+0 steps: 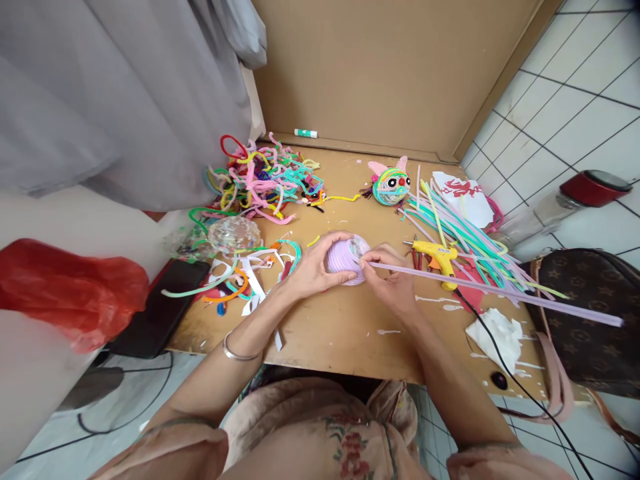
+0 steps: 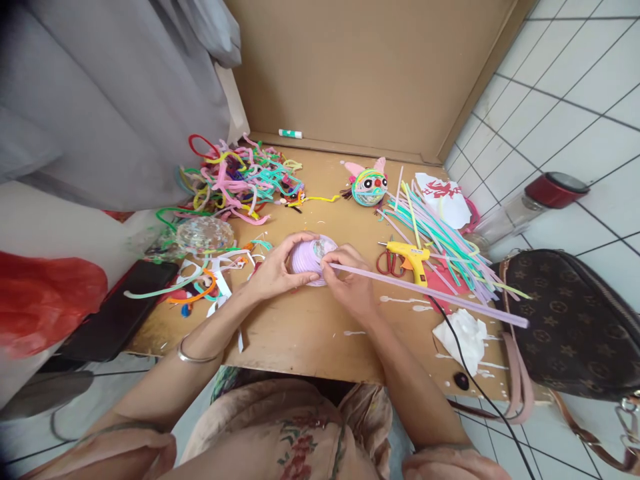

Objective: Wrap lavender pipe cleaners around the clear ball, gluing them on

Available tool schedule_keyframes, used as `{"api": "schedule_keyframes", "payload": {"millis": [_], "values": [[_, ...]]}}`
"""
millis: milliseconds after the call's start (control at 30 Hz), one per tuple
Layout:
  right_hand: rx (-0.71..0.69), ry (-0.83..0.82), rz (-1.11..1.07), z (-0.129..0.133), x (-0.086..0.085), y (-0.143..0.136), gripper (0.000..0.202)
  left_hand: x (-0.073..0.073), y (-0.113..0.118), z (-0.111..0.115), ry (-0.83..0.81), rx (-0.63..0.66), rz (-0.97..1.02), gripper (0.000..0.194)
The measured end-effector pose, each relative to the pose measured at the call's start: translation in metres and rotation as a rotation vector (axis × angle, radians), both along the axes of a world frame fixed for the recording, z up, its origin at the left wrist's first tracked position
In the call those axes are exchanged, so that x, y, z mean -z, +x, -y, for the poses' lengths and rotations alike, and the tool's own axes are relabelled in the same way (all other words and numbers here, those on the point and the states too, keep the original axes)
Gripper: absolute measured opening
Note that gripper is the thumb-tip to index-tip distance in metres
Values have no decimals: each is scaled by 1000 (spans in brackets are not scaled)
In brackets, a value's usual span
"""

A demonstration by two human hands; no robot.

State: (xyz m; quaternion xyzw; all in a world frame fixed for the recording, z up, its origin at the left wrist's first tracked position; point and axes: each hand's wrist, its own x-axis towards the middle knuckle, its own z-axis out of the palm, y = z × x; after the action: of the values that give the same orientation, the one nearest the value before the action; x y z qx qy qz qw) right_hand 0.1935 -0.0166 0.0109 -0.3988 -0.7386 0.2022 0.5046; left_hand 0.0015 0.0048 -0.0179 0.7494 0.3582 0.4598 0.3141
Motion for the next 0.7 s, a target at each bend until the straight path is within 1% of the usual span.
{"api": "schedule_keyframes", "payload": {"millis": [300,467,700], "values": [[-21,7,8,0,-1,1,14,-3,-1,0,41,-5,-39,69],[-29,3,8,1,-2,0,14,-6,0,-1,90,29,-30,64],[-22,-15,1,1,-3,-1,15,-4,2,-3,108,36,8,56]]}}
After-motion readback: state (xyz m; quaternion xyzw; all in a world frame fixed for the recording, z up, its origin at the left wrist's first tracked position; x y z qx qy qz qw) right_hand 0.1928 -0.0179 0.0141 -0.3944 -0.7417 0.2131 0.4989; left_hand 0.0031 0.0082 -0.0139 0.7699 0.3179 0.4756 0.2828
